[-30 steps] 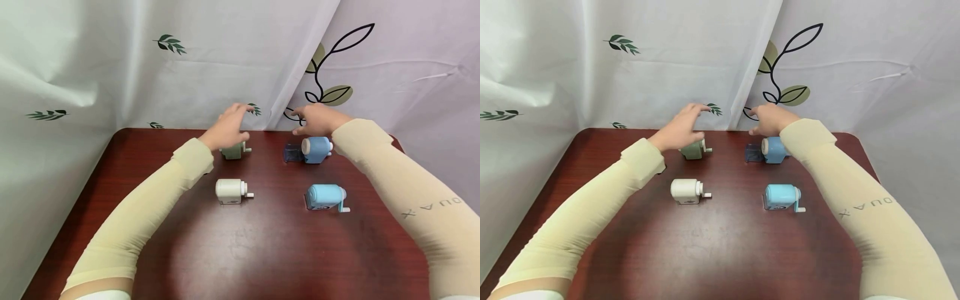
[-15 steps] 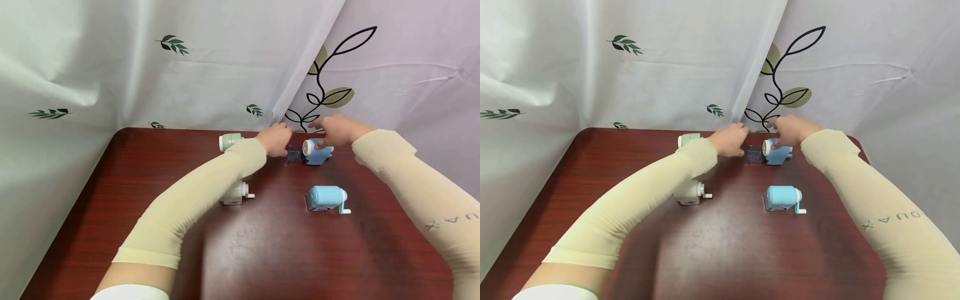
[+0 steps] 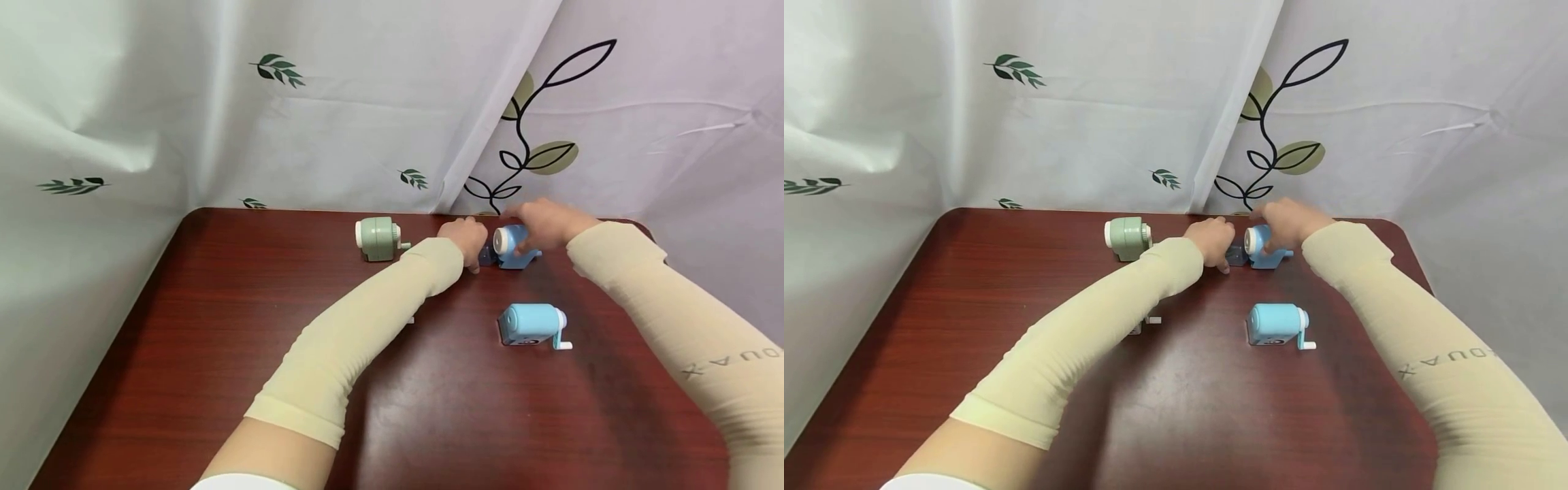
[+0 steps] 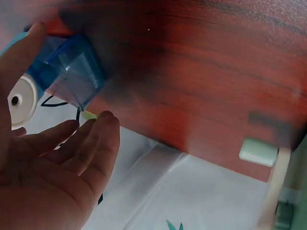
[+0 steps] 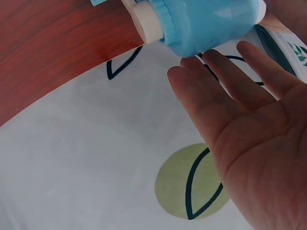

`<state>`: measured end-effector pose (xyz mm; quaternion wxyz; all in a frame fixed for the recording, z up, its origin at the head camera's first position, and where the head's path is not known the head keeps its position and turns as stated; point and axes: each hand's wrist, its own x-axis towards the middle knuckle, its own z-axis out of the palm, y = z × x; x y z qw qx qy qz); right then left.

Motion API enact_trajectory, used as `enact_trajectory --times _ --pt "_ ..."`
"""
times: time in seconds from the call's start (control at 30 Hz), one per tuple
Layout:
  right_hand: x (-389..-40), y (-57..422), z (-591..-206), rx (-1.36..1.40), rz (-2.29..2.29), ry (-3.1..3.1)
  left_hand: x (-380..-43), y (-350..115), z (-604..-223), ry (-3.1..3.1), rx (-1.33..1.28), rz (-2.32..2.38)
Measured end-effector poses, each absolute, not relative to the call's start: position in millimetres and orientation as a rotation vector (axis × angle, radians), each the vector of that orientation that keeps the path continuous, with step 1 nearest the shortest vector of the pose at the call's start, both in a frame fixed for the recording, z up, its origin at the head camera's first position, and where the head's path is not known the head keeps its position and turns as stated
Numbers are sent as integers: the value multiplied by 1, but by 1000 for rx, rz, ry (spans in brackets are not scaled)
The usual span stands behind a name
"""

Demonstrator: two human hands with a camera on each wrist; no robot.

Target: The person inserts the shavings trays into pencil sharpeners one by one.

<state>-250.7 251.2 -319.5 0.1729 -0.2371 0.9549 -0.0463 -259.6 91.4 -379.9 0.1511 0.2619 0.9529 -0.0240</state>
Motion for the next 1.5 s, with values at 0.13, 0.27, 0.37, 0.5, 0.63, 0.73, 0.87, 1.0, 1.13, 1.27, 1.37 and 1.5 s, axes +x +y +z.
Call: enact_trajectory --times 0.13,0.27,0.37,0.5,0.63,0.73,0.87,1.0,1.13,1.27,1.37,1.5 --pt "-251 253 -321 -679 -134 2706 -263 92 -386 2735 761 -4" --pt "-252 256 -324 -688 -142 2710 -262 93 -389 2739 751 57" --pt "-253 260 -327 -693 -157 2719 -259 94 -389 2740 751 92" --pt "-253 263 -330 -696 -170 2732 -258 94 -389 2732 749 137" --pt "-254 263 -331 -683 -174 2740 -259 93 -388 2715 730 197" --pt "-255 263 -331 -672 -166 2739 -260 91 -387 2710 718 214" --pt "-256 261 -330 -659 -159 2729 -261 89 -387 2698 698 228" --pt "-257 261 -330 -656 -158 2722 -261 88 -387 2690 690 241" --pt "-258 260 -331 -645 -166 2717 -258 88 -385 2699 692 245" --pt "-258 260 -331 -648 -177 2719 -255 91 -383 2716 676 259" --pt "-258 261 -330 -658 -183 2718 -254 94 -382 2719 667 270" --pt "-258 262 -330 -667 -186 2717 -254 97 -384 2716 657 270"
